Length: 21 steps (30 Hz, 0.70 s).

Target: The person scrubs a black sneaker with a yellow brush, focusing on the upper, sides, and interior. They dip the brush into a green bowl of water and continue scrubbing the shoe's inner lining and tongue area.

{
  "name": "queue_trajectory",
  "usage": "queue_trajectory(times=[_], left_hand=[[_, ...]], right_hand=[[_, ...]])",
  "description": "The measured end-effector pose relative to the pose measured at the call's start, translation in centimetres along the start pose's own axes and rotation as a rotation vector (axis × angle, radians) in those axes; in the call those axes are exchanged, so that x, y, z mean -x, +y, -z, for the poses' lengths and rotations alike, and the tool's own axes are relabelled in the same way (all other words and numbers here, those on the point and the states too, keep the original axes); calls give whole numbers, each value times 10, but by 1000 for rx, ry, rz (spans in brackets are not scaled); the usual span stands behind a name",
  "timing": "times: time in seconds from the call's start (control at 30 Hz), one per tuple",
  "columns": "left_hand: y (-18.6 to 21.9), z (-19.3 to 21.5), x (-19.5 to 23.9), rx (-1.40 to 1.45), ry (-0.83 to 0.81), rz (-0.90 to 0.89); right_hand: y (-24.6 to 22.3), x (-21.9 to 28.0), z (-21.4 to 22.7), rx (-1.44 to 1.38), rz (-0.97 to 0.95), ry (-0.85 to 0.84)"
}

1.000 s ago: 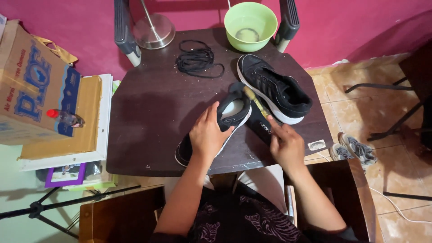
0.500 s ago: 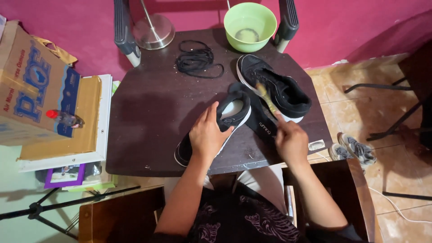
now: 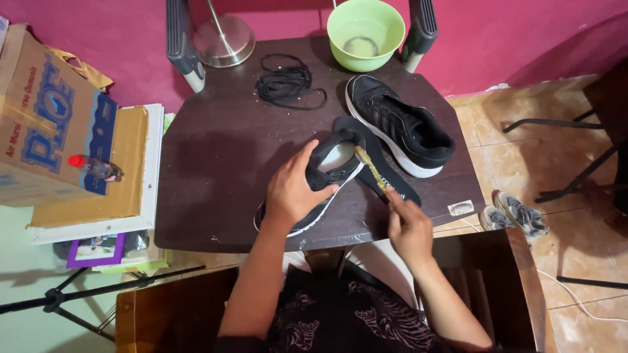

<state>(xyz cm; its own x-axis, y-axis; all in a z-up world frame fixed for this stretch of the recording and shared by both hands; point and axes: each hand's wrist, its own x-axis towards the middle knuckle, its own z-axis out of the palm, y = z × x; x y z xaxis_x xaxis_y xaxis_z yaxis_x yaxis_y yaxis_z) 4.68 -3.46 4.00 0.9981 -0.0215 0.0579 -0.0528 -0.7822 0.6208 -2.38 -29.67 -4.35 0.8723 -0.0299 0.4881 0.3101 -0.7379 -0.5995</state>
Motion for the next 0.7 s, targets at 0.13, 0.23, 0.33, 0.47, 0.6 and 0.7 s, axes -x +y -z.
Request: queue_trajectory(times=[0.13,0.23,0.33,0.47,0.6,0.7], left_hand=[[-12,5,-7,6,-121,110],[-19,16,-23,53,-144,170],[-29,36,-41,130,-203,249],[-41,41,-57,314,-223,228],[-43,44,-57,381,-243,218],[-60,35,-57,468,-208,147]], right_hand=[[-24,2,10,-95,-7,11],[-26,11,8,-163,2,-52],[-26,18,4,-206,38,-63],[-22,28,-15,-212,89,-135],[-16,25,-30,-142,205,-235],[0,-5,-29,57,176,-48]])
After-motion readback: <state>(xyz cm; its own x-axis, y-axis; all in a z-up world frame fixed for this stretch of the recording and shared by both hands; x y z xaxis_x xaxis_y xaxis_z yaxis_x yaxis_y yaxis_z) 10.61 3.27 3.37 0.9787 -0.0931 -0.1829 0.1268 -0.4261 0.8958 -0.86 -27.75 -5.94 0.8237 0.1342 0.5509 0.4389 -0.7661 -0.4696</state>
